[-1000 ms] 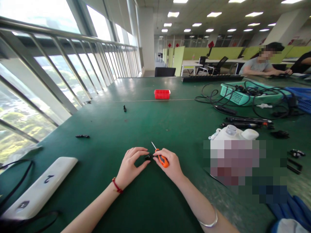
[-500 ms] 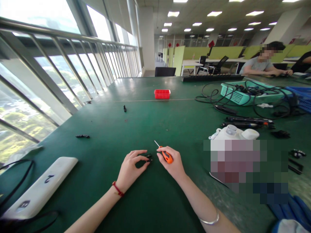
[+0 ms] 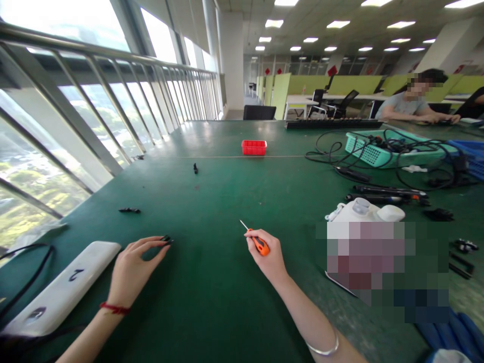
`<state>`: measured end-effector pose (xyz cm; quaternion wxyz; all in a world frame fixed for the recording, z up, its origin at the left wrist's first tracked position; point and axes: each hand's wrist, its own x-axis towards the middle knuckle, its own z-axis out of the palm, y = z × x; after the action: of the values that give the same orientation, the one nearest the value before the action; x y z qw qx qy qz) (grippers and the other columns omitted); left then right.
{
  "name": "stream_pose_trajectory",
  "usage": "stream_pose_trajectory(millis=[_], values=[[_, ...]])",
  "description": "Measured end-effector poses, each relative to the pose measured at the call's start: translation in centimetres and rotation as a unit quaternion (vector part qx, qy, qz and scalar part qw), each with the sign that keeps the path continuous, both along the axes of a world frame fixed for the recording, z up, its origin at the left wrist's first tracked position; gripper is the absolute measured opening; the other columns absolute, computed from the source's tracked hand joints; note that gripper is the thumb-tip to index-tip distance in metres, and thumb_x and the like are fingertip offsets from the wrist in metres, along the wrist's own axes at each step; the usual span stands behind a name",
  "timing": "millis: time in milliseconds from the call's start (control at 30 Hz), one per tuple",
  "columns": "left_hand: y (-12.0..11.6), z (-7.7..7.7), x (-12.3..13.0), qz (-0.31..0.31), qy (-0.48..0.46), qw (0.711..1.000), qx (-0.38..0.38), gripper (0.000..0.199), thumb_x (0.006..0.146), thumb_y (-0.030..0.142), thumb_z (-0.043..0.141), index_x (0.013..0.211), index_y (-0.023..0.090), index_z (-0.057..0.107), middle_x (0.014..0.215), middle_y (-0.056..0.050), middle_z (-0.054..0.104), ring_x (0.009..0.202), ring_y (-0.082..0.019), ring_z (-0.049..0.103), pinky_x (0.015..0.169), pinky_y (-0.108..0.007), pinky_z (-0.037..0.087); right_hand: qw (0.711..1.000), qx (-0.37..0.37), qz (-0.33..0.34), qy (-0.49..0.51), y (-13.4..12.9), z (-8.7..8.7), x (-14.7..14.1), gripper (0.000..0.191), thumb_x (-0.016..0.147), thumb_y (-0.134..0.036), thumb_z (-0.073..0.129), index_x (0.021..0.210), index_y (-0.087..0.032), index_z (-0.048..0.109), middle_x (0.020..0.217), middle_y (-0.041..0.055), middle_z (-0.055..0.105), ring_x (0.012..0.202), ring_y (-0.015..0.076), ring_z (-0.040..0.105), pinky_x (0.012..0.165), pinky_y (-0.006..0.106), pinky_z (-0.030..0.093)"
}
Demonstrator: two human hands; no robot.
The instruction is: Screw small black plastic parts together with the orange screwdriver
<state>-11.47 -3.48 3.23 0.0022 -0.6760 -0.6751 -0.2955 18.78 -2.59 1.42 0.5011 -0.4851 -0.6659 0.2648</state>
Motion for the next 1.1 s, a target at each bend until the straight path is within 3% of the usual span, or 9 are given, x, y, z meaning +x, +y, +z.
stream_pose_trajectory(millis=[133,267,467,867,1100], values=[[-1.3,-0.3,-3.5,0.070,0.042,0.996,-0.030,0.024,0.075,0.043,0.056,0.081,0.023,0.068,0.100,-0.004,0.068,0.095,-0.027,0.058,0.084,-0.042,0.044,1.000,-0.003,0.000,-0.001,0.0,-0.1,0.0,0.014,0.080,-0.024,0.052,0.082,-0.019,0.065,0.077,0.0038,0.066,0.063,0.0138,0.058,0.060,0.026,0.046],[-1.8,-0.7,-4.2,0.070,0.032,0.996,-0.038,0.027,0.075,0.045,0.055,0.081,0.022,0.068,0.103,-0.005,0.067,0.101,-0.028,0.057,0.088,-0.041,0.044,1.000,0.000,-0.003,-0.003,0.0,-0.1,0.0,0.014,0.080,-0.024,0.052,0.082,-0.019,0.065,0.077,0.0041,0.066,0.063,0.0143,0.058,0.060,0.027,0.046],[-1.7,0.2,-5.0,0.094,0.011,0.995,0.016,0.034,0.078,0.048,0.050,0.084,0.019,0.066,0.098,-0.008,0.065,0.094,-0.026,0.058,0.087,-0.040,0.044,1.000,-0.006,-0.002,-0.003,0.0,-0.3,0.1,0.014,0.080,-0.024,0.053,0.082,-0.019,0.065,0.079,0.0035,0.066,0.064,0.0140,0.059,0.061,0.026,0.046],[-1.3,0.1,-4.8,0.120,0.042,0.991,-0.028,0.032,0.075,0.047,0.052,0.080,0.019,0.068,0.097,-0.008,0.066,0.099,-0.029,0.055,0.090,-0.043,0.040,1.000,-0.005,0.001,-0.005,0.0,-0.2,0.0,0.013,0.080,-0.023,0.052,0.082,-0.019,0.064,0.078,0.0035,0.066,0.064,0.0140,0.058,0.061,0.026,0.046],[-1.3,0.4,-4.3,0.134,0.047,0.989,-0.032,0.031,0.074,0.046,0.051,0.077,0.019,0.068,0.096,-0.008,0.066,0.099,-0.032,0.054,0.089,-0.051,0.038,1.000,0.005,0.002,-0.007,0.0,0.0,0.0,0.014,0.080,-0.024,0.052,0.082,-0.019,0.064,0.077,0.0035,0.066,0.063,0.0139,0.058,0.060,0.026,0.047]])
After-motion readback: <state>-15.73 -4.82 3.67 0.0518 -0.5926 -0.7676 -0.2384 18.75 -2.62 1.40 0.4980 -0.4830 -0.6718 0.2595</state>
